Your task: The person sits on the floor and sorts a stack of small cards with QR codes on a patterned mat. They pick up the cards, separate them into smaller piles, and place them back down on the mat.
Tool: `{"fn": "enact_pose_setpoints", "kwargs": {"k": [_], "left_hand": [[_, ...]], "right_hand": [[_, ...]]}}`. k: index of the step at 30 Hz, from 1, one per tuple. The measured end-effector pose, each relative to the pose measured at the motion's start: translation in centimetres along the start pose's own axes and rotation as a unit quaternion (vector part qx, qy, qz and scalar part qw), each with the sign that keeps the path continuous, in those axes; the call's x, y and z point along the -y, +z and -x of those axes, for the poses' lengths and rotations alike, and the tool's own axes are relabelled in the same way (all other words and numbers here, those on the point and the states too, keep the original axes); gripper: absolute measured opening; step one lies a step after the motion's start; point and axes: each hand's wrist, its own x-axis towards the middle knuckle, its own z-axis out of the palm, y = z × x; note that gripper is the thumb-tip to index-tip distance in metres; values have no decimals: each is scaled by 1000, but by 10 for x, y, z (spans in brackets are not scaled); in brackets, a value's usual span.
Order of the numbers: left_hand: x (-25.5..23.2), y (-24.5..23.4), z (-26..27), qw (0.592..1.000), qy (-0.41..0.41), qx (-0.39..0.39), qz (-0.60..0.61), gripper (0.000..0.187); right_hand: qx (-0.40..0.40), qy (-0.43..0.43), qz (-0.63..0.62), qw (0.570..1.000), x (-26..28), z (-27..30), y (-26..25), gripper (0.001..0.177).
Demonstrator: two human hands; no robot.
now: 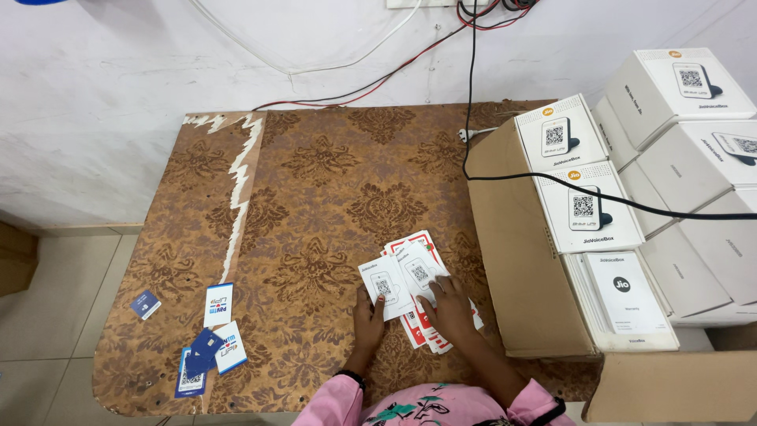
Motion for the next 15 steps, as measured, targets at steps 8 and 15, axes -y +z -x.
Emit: {"fn": "enact_pose_setpoints", "kwargs": {"k": [8,15], "left_hand": [[6,-1,1,999,-7,9,33,35],[8,-1,-1,998,-49,16,32,37]], "right_hand": [[-12,95,-54,994,-5,-5,-5,57],[8,280,-147,949,-22,-6,5,64]]}}
